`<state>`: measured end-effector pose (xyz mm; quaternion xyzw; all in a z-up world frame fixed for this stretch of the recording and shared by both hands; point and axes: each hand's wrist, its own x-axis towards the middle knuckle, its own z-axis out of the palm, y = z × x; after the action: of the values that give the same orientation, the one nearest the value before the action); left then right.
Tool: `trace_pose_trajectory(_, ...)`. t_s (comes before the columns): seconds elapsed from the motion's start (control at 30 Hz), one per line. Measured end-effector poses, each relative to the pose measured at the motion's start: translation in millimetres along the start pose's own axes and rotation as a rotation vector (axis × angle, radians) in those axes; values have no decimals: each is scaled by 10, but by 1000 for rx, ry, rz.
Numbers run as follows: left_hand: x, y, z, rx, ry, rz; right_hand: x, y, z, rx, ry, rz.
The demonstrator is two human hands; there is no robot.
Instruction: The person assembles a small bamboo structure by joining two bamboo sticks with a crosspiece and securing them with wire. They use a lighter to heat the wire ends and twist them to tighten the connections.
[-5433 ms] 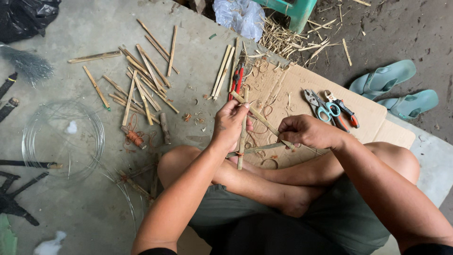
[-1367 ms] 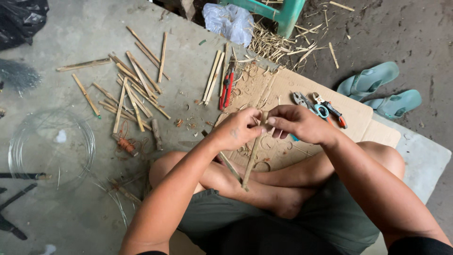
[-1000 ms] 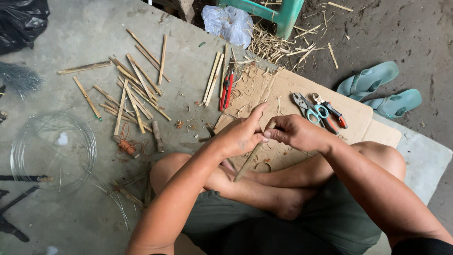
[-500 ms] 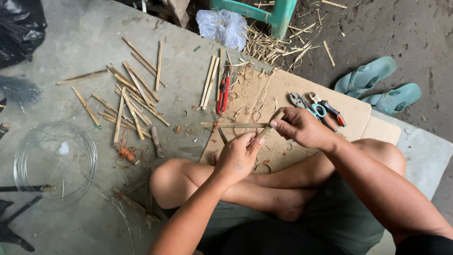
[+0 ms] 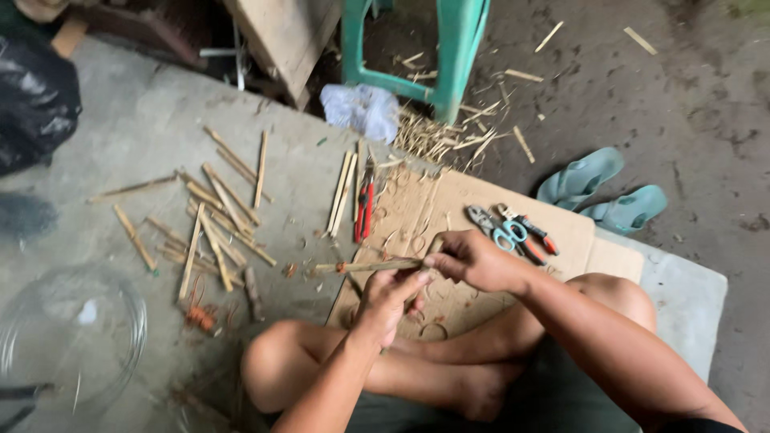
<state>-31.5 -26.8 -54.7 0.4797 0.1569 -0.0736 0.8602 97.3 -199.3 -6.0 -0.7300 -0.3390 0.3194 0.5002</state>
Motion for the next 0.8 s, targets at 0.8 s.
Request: trace_pose_trajectory(0.8,263,371,-477,98,19,426,642,-561,140,-231,5,115)
